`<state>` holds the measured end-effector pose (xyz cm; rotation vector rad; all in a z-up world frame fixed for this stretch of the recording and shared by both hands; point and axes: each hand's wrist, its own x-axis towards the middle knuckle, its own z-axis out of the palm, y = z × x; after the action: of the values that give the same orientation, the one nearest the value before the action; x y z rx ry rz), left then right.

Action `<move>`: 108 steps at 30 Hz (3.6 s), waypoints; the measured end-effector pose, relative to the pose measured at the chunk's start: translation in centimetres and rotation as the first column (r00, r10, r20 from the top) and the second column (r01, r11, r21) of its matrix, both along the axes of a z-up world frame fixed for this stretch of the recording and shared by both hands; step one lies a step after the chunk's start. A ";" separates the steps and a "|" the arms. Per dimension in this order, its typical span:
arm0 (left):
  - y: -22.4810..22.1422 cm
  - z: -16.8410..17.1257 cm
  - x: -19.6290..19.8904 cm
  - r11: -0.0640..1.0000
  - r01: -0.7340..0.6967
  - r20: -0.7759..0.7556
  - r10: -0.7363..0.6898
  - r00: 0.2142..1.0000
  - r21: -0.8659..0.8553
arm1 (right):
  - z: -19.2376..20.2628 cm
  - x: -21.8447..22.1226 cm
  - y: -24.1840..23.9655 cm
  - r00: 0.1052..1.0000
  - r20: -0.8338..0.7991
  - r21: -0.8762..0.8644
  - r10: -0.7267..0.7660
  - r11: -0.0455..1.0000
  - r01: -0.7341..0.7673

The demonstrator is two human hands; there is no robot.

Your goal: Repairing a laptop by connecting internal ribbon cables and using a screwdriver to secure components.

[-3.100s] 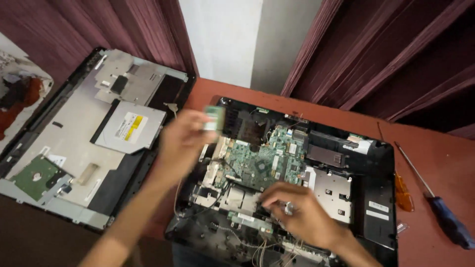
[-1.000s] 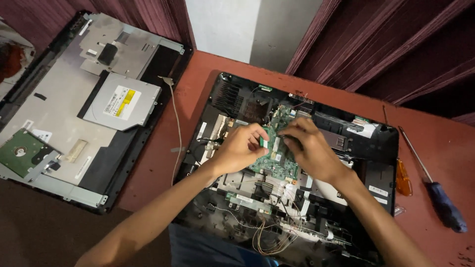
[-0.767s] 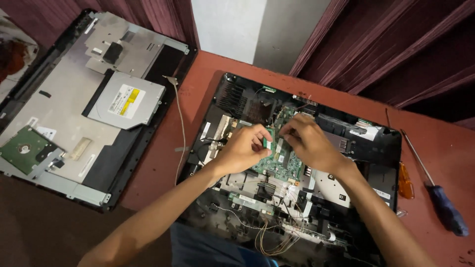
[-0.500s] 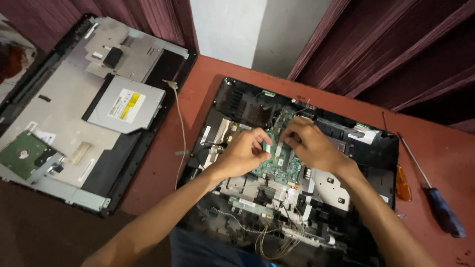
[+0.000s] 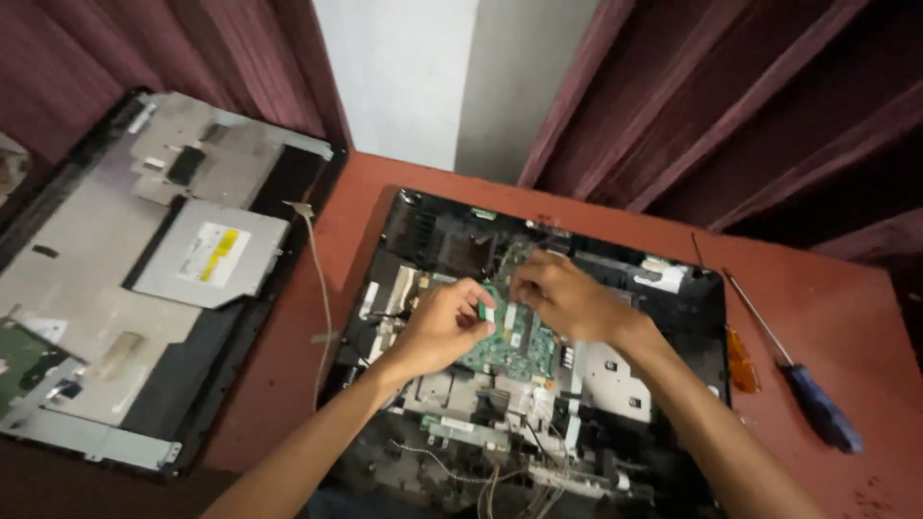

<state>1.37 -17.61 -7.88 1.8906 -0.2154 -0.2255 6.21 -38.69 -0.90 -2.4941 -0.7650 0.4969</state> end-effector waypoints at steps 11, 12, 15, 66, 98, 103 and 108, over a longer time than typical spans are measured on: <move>-0.2 0.3 0.2 1.000 -0.014 -0.004 0.014 1.000 -0.011 | 2.6 0.6 0.3 0.984 -0.141 -0.050 0.111 0.992 -0.119; -0.3 0.2 0.1 1.000 -0.016 -0.003 0.016 1.000 -0.013 | 2.8 0.4 0.2 0.980 -0.162 0.003 0.117 0.993 -0.118; -0.2 0.1 0.0 0.999 -0.020 0.012 0.021 1.000 -0.032 | 1.0 0.7 -0.8 0.984 -0.090 0.115 0.153 0.983 -0.142; -1.3 1.1 0.1 0.986 0.065 0.055 -0.057 0.997 -0.152 | -3.2 -2.9 -2.9 0.939 -0.176 0.630 -0.295 0.700 0.338; -1.4 0.3 0.0 0.975 0.174 0.166 -0.150 0.975 -0.140 | -2.4 -2.6 -3.2 0.968 -0.129 0.571 -0.214 0.782 0.249; -0.7 1.8 -0.3 0.976 0.148 0.122 -0.129 0.984 -0.160 | -2.6 -2.5 -3.2 0.967 -0.139 0.575 -0.212 0.778 0.253; -1.0 1.3 0.2 0.982 0.127 0.114 -0.112 0.987 -0.141 | -2.5 -2.7 -3.1 0.964 -0.136 0.568 -0.230 0.779 0.266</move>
<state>1.61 -18.59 -6.59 1.7458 -0.4079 -0.1857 3.53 -41.81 -3.41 -1.9448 -0.4565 0.1927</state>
